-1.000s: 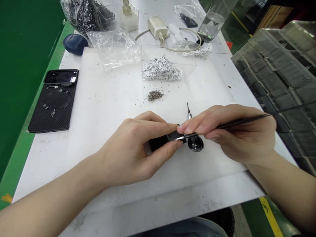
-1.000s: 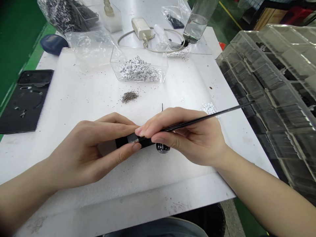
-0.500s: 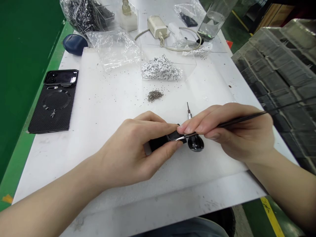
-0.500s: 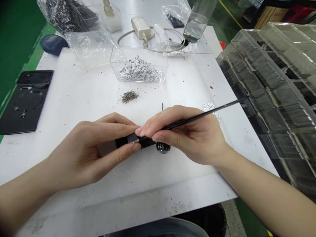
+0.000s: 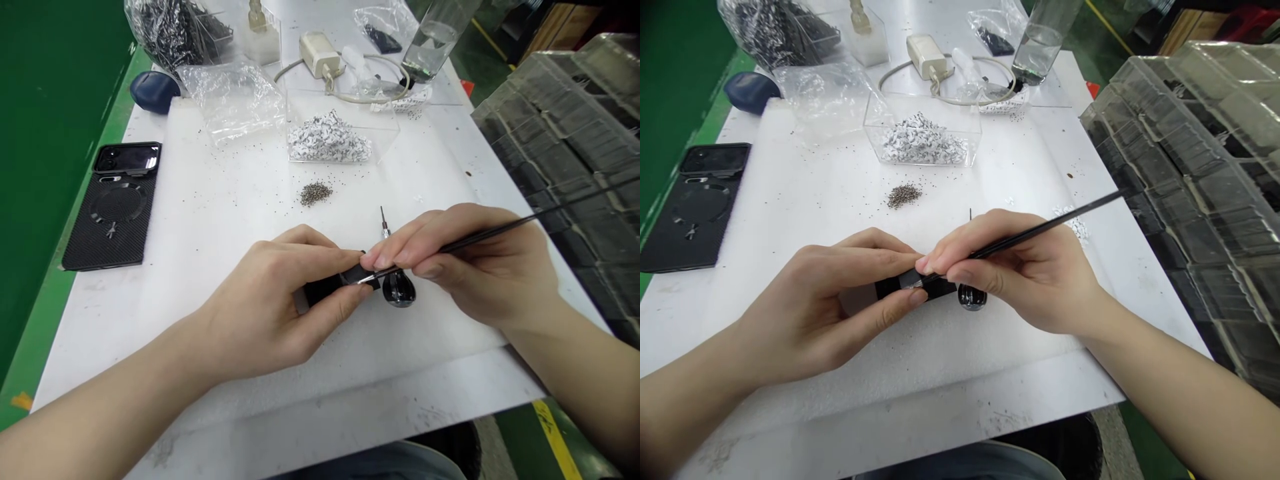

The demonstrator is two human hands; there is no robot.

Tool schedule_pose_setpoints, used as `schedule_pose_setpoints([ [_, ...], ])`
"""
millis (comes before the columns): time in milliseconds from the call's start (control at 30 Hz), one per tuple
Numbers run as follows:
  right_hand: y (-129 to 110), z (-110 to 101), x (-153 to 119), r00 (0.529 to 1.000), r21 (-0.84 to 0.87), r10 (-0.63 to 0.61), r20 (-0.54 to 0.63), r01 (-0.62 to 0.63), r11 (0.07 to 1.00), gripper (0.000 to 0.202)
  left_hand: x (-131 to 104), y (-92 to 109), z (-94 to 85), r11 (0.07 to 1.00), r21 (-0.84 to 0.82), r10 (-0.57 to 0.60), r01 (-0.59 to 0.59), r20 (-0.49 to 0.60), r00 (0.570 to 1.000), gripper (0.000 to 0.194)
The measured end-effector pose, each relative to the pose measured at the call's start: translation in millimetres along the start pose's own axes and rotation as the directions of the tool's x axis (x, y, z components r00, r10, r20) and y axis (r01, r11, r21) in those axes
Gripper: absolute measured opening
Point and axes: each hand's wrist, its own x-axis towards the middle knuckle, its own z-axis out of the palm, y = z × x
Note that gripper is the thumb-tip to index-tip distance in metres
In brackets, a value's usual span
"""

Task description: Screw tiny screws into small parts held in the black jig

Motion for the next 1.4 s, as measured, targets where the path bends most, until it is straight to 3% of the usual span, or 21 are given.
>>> schedule_pose_setpoints([
  [633, 4, -2, 2, 0.999, 0.106, 0.029, 0.023, -0.032, 0.994, 0.018, 1, 0, 0.1, 1.0, -0.005, -0.004, 0.004, 0.009, 1.0, 0.012],
  [1400, -5, -5, 2, 0.997, -0.052, -0.03, 0.078, 0.034, 0.998, 0.02, 0, 0, -0.9, 1.0, 0.006, -0.019, 0.019, 0.015, 1.0, 0.016],
])
